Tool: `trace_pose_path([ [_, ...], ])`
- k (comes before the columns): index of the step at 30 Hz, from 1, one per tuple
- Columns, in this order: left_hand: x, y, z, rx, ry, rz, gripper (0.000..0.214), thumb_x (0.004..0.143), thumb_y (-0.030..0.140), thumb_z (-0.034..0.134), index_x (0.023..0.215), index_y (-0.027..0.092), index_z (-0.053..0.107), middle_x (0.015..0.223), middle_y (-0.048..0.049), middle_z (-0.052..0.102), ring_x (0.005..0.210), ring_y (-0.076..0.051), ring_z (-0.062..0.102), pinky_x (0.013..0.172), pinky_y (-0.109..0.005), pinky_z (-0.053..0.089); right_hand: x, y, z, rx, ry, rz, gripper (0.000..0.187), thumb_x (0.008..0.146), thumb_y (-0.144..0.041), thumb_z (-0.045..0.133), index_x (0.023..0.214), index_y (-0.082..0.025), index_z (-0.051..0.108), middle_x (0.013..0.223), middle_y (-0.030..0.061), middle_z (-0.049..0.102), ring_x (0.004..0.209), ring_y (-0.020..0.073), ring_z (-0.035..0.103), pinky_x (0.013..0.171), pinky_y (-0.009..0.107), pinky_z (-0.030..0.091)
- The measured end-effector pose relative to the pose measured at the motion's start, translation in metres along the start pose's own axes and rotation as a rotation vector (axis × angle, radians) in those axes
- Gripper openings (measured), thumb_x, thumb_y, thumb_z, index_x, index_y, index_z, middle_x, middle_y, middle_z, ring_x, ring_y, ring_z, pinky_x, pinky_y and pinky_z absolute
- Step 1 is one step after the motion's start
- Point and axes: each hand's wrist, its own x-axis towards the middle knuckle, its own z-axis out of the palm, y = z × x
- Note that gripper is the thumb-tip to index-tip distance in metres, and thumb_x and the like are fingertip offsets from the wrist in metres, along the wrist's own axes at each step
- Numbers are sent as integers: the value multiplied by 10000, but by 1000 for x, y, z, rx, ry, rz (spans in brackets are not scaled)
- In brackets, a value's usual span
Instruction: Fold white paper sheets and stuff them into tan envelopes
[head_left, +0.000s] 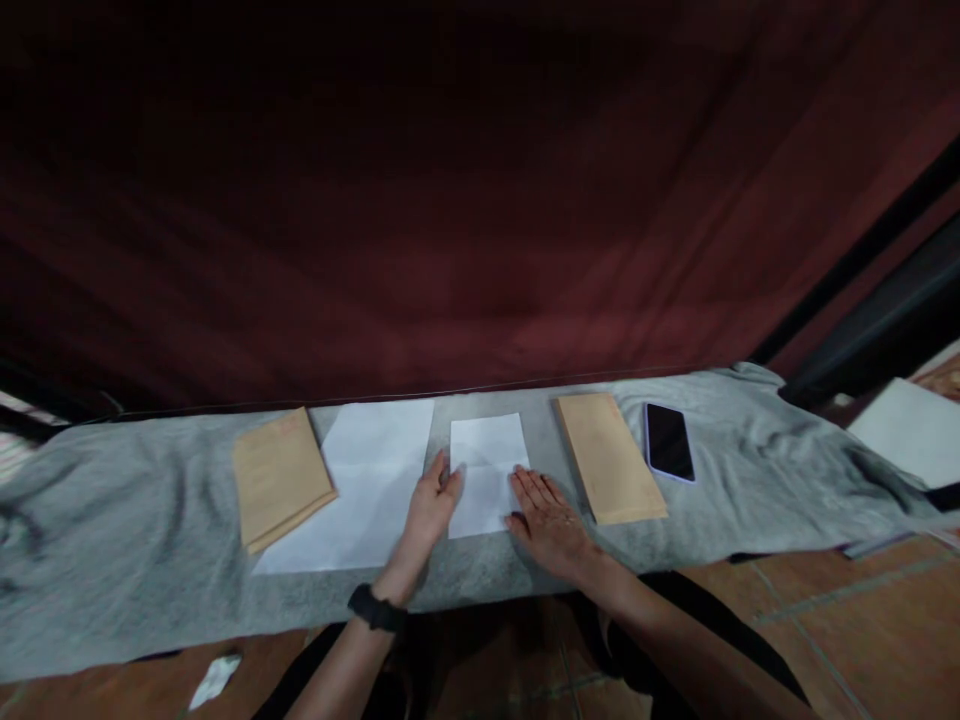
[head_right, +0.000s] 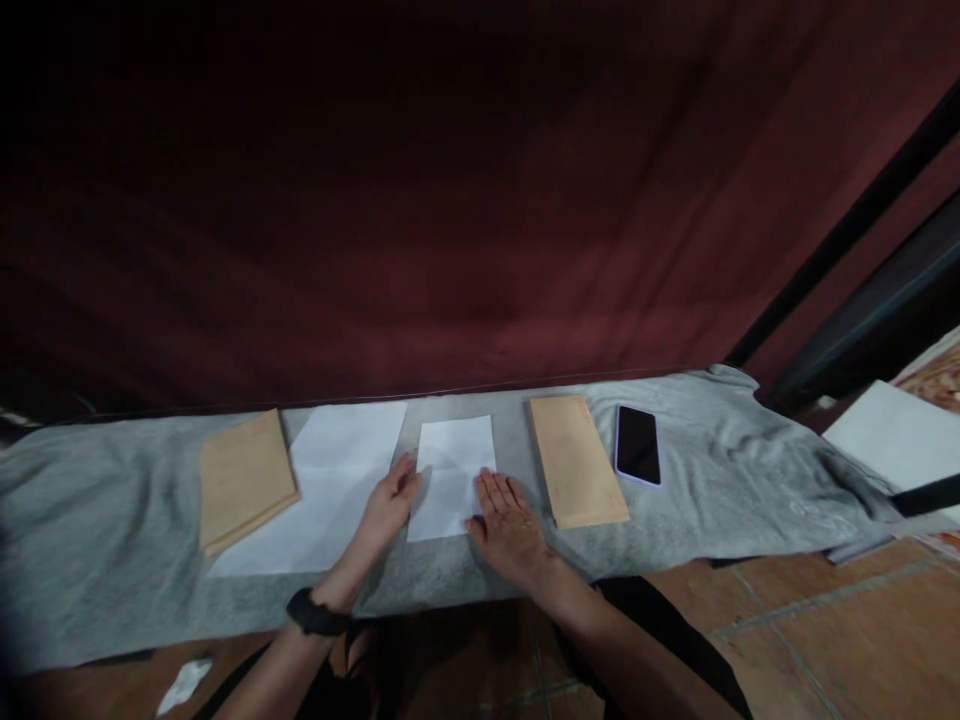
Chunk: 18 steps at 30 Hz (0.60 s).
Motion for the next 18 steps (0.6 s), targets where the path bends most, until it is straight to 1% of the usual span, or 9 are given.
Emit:
trace_pose_path([
  [2,16,8,0,-150,44,-159,371,715,318,708,1046,153,688,928,-88,744,899,-242,701,823,-349,538,2,1,-1,7,-5,-2,578,1010,-384,430,1523,-122,382,1584,123,355,1468,263,332,1219,477,234],
  [3,24,12,0,-180,52,-194,344,688,317,722,988,151,689,829,-63,730,798,-221,694,737,-323,532,2,2,-2,12,-5,-3,577,1007,-380,436,1523,-127,384,1584,120,355,1465,267,338,1217,482,235],
  [5,37,18,2,-188,53,-210,297,635,307,748,881,155,678,666,-11,674,642,-185,645,601,-278,480,3,4,-3,25,-3,-4,573,1001,-373,452,1519,-135,392,1583,116,360,1457,271,354,1212,483,246],
  [7,47,23,4,-199,56,-228,261,573,279,776,772,164,653,557,29,604,546,-155,585,525,-248,413,4,7,-4,39,-7,-8,567,994,-365,470,1511,-142,408,1579,114,370,1449,272,368,1208,483,260],
  [9,51,29,6,-211,30,-249,244,526,261,796,675,170,626,479,54,536,474,-133,529,472,-231,348,6,10,-5,52,-14,-14,559,986,-353,487,1501,-143,425,1573,117,382,1443,272,379,1208,484,267],
  [12,48,37,6,-241,-47,-276,258,486,257,823,595,166,607,427,61,497,399,-106,461,415,-216,271,9,13,-8,72,-20,-23,534,976,-317,499,1481,-147,457,1560,115,410,1437,264,389,1213,480,264],
  [14,42,42,4,-282,-77,-284,267,486,263,831,602,159,614,432,56,514,376,-89,434,392,-207,252,14,15,-13,90,-1,-11,515,978,-285,484,1475,-151,466,1548,109,435,1436,255,390,1212,476,274],
  [16,34,45,1,-337,-71,-291,273,510,276,829,628,158,614,442,56,526,366,-78,429,380,-197,262,19,17,-21,108,47,22,509,986,-263,452,1481,-143,457,1535,114,455,1437,253,389,1205,478,297],
  [18,22,45,1,-401,-40,-304,274,551,281,823,644,166,593,448,56,534,369,-79,459,376,-188,296,25,19,-29,128,113,56,510,995,-258,424,1487,-127,445,1527,127,465,1438,259,388,1198,483,316],
])
